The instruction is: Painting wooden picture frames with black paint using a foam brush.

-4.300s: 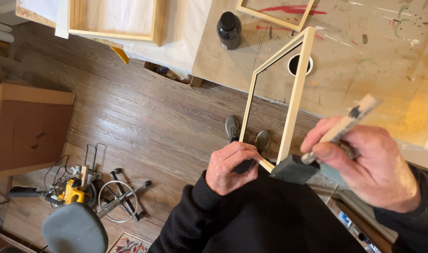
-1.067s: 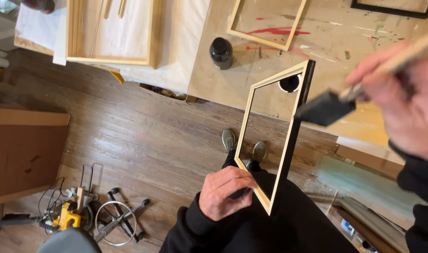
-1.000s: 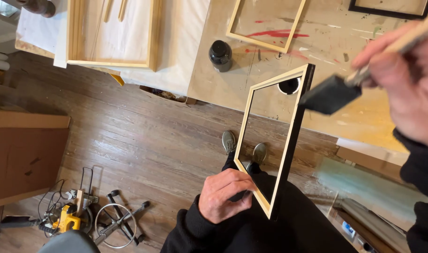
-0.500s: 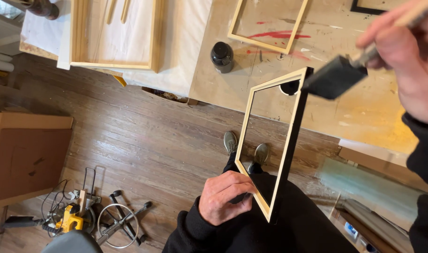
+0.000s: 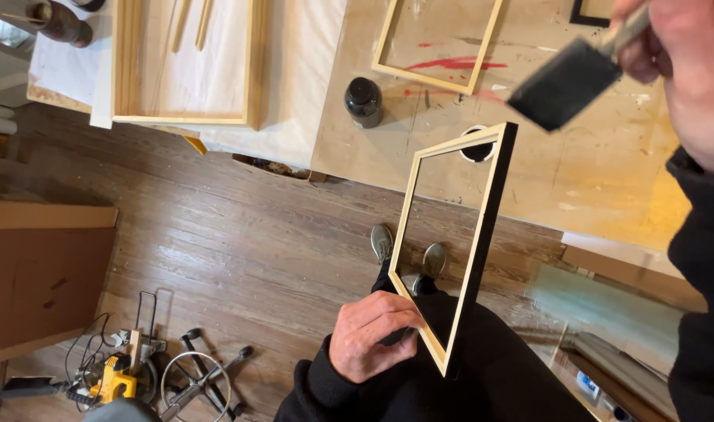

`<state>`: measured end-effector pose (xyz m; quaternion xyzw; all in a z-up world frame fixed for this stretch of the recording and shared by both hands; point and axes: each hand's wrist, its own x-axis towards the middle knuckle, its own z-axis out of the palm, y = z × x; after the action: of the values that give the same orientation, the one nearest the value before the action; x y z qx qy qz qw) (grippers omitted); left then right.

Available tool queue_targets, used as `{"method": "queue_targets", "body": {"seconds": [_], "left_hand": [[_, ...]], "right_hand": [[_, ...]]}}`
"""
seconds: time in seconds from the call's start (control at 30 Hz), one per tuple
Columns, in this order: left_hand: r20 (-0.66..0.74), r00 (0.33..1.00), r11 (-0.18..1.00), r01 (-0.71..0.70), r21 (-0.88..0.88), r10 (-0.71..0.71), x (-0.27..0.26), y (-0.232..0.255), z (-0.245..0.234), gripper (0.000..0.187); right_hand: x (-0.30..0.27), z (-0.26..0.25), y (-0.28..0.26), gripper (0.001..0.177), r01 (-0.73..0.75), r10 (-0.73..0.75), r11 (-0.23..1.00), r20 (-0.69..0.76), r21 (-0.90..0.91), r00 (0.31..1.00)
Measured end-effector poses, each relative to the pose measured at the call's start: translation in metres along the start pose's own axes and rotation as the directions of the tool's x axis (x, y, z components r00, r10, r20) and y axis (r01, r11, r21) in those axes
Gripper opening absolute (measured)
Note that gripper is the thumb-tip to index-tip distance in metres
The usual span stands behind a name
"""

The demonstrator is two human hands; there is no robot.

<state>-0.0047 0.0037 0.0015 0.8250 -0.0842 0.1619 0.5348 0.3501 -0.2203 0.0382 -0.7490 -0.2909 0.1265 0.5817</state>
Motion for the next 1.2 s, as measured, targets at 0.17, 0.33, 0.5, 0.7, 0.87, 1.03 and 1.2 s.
{"method": "queue_targets", "body": {"seconds": [0.17,0.33,0.5,0.7,0.87,1.03,1.2], "left_hand": [[0.005,1.000,1.000,0.014,-0.009,-0.014,-0.002,0.003,-0.001,0.030],[0.006,1.000,1.000,-0.001,-0.007,0.001,0.000,-0.001,-0.002,0.030],[0.006,1.000,1.000,-0.004,-0.017,0.004,-0.004,-0.002,0.001,0.030],[0.014,1.000,0.999,0.006,-0.035,-0.006,-0.001,0.002,-0.003,0.031],[-0.014,1.000,1.000,0.007,0.002,-0.007,0.002,-0.002,0.000,0.030],[-0.016,1.000,1.000,0.002,0.003,-0.002,0.006,-0.001,0.001,0.029],[-0.022,1.000,1.000,0.004,-0.010,-0.004,0.008,-0.001,0.004,0.029]], "right_hand": [[-0.004,0.003,-0.007,0.047,0.009,-0.006,0.998,0.047,-0.068,0.999],[0.000,0.011,-0.025,0.053,0.081,-0.075,0.994,0.084,-0.071,0.994],[-0.004,0.007,-0.013,0.052,-0.013,0.012,0.998,-0.023,-0.064,1.000],[-0.003,-0.006,0.017,0.045,0.055,-0.054,0.998,0.032,-0.034,0.998],[-0.040,0.011,-0.006,0.026,0.486,-0.500,0.833,0.015,-0.263,0.866],[-0.054,0.001,-0.009,0.022,-0.185,0.293,0.820,0.120,-0.542,0.948],[-0.061,0.035,-0.067,0.034,0.862,-0.679,0.296,0.543,-0.412,0.493]]}}
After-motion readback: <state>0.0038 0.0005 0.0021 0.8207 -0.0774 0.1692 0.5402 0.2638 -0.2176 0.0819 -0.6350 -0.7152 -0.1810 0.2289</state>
